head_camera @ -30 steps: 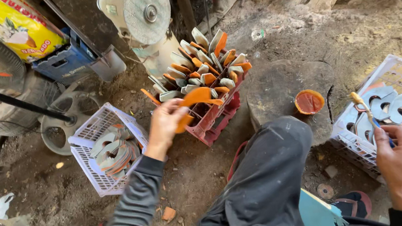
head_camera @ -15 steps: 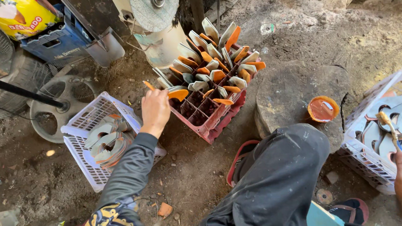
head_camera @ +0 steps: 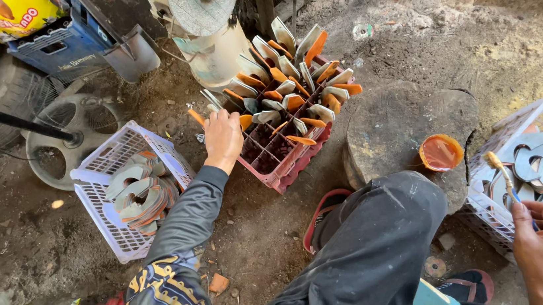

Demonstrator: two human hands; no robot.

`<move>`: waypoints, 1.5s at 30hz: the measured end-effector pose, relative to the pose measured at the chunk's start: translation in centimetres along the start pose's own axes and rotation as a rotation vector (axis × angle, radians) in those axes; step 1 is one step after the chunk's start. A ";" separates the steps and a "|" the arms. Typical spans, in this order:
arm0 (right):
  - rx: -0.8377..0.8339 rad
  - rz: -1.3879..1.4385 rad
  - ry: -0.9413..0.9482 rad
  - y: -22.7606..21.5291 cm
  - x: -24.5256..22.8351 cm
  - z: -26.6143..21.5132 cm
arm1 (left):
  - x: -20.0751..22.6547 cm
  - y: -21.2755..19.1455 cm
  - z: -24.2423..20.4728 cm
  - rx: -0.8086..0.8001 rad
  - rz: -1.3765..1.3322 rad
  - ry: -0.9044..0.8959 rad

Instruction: The person sits on the ground and uses a brush to apply orange paint to curved wooden pieces. They dip the brush into a small container of paint, coat each piece, and place the finished items into a red crate. The person repeats this process with multiple pieces from a white basket.

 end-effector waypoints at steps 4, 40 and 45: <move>0.005 -0.014 -0.017 0.0 -1.3 0.6 | -0.2 -0.3 0.3 0.016 -0.075 -0.057; 0.017 0.004 -0.062 0.0 -1.5 0.9 | -0.1 1.3 -1.3 -0.198 -0.104 -0.165; 0.019 0.004 -0.071 -0.1 -1.7 1.0 | -0.9 0.2 -2.2 -0.229 -0.013 -0.164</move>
Point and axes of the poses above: each hand's wrist, its own z-axis towards the middle knuckle, its own y-axis out of the palm, x = y × z, the point moved 1 cm from there along z, towards the middle knuckle, and after that the axes turned 11 degrees about -y, right-handed, at the moved point
